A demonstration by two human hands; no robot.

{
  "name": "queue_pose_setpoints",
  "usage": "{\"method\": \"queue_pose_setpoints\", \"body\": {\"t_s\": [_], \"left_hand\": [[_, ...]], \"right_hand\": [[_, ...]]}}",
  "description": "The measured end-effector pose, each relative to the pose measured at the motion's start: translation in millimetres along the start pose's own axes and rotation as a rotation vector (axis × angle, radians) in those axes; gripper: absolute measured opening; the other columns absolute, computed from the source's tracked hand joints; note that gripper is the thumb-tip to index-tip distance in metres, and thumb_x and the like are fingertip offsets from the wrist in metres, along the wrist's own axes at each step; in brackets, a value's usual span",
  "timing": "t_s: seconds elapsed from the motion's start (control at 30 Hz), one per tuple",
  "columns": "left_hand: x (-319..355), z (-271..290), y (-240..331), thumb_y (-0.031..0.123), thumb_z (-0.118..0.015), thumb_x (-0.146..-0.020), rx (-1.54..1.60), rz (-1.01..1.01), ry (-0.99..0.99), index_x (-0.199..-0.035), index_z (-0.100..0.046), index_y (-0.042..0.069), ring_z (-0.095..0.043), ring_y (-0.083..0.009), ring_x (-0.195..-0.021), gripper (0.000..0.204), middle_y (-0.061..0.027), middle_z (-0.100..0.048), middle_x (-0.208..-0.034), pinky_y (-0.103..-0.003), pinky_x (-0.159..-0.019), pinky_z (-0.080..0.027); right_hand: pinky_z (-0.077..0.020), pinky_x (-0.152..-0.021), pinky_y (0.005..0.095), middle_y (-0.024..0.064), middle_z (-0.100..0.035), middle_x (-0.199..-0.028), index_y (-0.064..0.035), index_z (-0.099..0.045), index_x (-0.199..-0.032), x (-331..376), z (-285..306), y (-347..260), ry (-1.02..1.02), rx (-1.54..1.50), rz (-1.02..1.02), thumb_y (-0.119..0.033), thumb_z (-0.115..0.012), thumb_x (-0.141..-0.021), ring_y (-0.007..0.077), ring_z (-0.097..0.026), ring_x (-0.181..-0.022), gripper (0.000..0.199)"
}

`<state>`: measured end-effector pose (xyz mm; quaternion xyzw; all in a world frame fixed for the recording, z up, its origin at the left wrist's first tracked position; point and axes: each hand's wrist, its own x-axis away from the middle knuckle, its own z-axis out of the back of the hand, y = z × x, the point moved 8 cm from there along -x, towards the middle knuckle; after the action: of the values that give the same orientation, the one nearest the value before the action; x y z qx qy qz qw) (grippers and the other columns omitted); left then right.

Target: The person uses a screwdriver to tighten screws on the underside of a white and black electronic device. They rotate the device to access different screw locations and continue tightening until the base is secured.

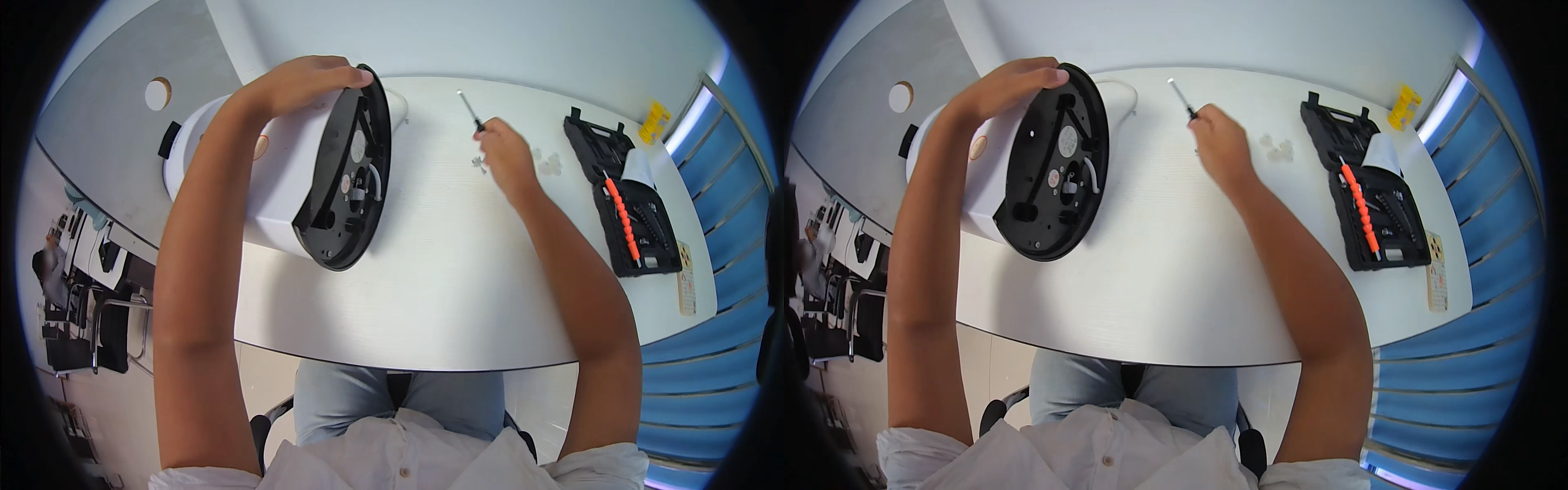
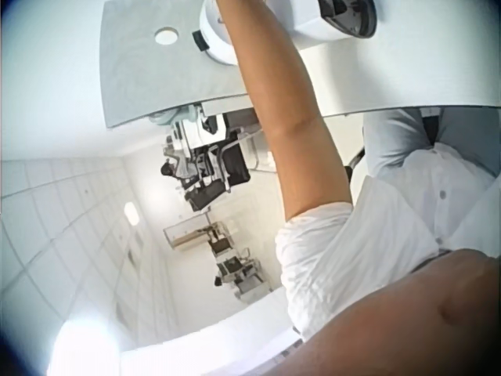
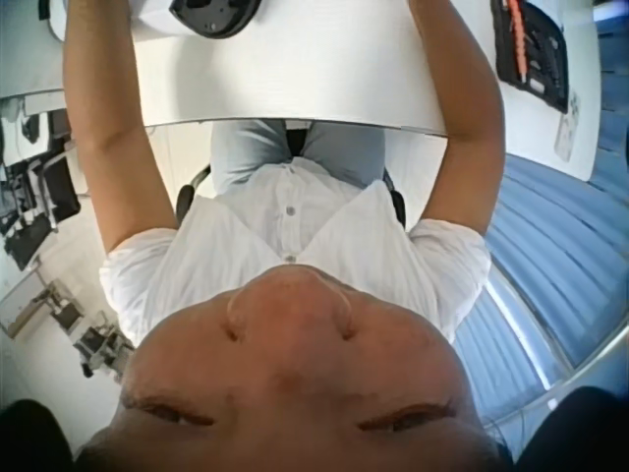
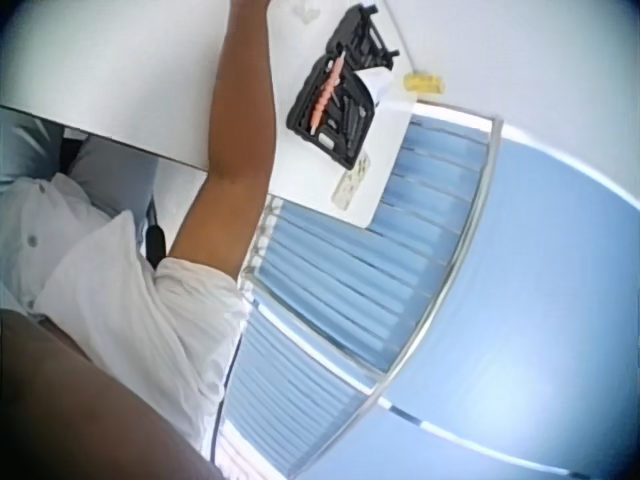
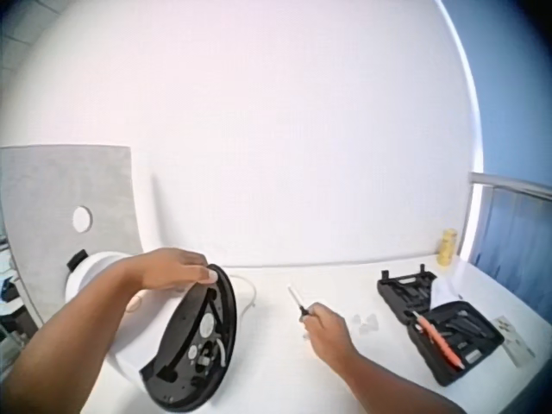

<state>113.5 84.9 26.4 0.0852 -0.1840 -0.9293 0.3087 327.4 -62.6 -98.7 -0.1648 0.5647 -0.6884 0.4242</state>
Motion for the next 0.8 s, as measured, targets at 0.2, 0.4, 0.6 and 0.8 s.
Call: {"method": "queue_pose_setpoints", "body": {"t_s": [0.2, 0.4, 0.6, 0.8], "left_hand": [[1.6, 0.9, -1.4, 0.063, -0.051, -0.077, 0.021, 0.004, -0.008, -0.111, -0.065, 0.008, -0.054, -0.0256, -0.098, 0.066, -0.0133, -0.063, -0.105, -0.034, -0.092, -0.038], [-3.8, -2.3, -0.4, 0.062, -0.052, -0.078, 0.028, 0.009, -0.029, -0.112, -0.065, 0.009, -0.054, -0.025, -0.1, 0.064, -0.0121, -0.063, -0.108, -0.034, -0.094, -0.037], [-1.0, -0.6, -2.4, 0.063, -0.052, -0.078, 0.049, 0.007, 0.072, -0.115, -0.065, 0.01, -0.054, -0.024, -0.103, 0.066, -0.0116, -0.062, -0.113, -0.033, -0.094, -0.038], [-3.7, -6.3, -1.0, 0.06, -0.051, -0.082, 0.089, -0.022, -0.002, -0.12, -0.06, 0.007, -0.055, -0.024, -0.107, 0.066, -0.0129, -0.061, -0.116, -0.033, -0.098, -0.037]], "right_hand": [[-0.0403, -0.061, 0.0246, 0.0007, -0.055, -0.073, -0.0027, -0.056, -0.094, 76.0, -71.7, -58.8, -0.587, 0.016, 0.364, -0.01, -0.062, -0.088, 0.0069, -0.046, -0.065, 0.011], [-0.0452, -0.06, 0.037, 0.0088, -0.063, -0.072, -0.0071, -0.062, -0.089, 108.2, -87.9, -58.1, -0.667, 0.166, 0.447, -0.018, -0.058, -0.084, 0.0277, -0.059, -0.064, 0.013], [-0.0452, -0.06, 0.0395, 0.0102, -0.063, -0.07, -0.0059, -0.059, -0.079, 120.1, -88.4, -69.1, -0.774, 0.225, 0.361, -0.018, -0.055, -0.084, 0.0313, -0.059, -0.065, 0.014], [-0.0447, -0.059, 0.04, 0.0102, -0.062, -0.066, -0.0058, -0.057, -0.077, 121.1, -85.4, -69.3, -0.712, 0.219, 0.371, -0.018, -0.056, -0.083, 0.031, -0.059, -0.063, 0.013]]}}
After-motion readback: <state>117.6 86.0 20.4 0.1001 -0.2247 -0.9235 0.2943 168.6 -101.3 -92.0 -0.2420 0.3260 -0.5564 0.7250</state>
